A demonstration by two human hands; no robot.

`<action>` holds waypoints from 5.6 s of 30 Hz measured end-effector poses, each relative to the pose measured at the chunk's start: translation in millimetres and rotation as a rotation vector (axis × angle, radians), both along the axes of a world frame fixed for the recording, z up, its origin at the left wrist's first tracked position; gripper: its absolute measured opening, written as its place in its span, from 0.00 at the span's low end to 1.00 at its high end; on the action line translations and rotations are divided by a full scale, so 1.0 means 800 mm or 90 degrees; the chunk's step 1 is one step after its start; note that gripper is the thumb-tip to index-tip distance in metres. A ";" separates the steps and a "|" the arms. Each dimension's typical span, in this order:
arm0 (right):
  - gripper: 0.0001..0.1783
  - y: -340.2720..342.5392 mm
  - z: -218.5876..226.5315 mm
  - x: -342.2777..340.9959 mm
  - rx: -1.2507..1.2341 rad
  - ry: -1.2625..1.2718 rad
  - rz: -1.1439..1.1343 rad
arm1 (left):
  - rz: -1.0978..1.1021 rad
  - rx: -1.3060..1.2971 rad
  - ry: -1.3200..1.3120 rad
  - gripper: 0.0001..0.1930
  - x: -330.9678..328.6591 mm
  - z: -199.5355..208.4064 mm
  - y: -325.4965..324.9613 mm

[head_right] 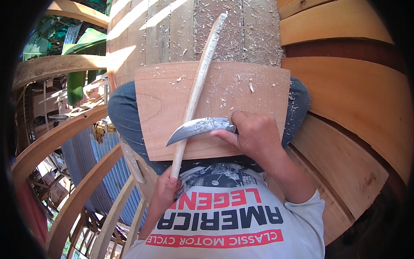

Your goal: The person sits on the floor of a wooden structure and uses a curved knife to shave and shape a long, thin piece of wood. They hold the wood on their lap and repeatedly scrape the blade along its length to remove thin layers.

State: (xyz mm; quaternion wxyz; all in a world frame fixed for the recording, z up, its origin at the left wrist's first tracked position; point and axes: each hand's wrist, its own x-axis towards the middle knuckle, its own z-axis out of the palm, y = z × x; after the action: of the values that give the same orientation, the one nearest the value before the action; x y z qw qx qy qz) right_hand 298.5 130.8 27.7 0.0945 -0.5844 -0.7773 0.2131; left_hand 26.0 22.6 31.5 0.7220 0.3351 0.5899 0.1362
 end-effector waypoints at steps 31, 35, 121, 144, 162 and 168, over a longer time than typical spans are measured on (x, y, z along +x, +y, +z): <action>0.32 0.012 -0.005 -0.008 0.029 -0.045 -0.012 | 0.061 0.024 -0.075 0.25 -0.005 -0.011 -0.010; 0.31 0.026 -0.014 -0.016 0.065 -0.053 -0.013 | 0.061 0.037 -0.041 0.29 0.010 -0.004 -0.003; 0.26 0.037 0.010 0.021 -0.062 -0.082 -0.185 | -0.129 0.164 0.157 0.28 -0.006 -0.015 -0.002; 0.29 0.056 0.005 0.049 -0.061 -0.015 -0.196 | -0.097 0.187 0.165 0.24 0.003 -0.003 0.008; 0.13 -0.009 0.095 0.061 0.309 0.139 -0.124 | -0.209 0.513 0.329 0.23 0.019 0.085 0.095; 0.15 -0.020 0.095 0.074 0.358 0.062 -0.131 | -0.195 0.574 0.332 0.24 0.021 0.089 0.093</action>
State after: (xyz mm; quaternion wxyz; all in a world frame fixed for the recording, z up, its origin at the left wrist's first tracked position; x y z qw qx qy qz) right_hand 357.8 115.1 103.5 0.3104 -0.6000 -0.7373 0.0067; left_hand 42.4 97.4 102.7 0.3477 0.7165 0.5770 0.1813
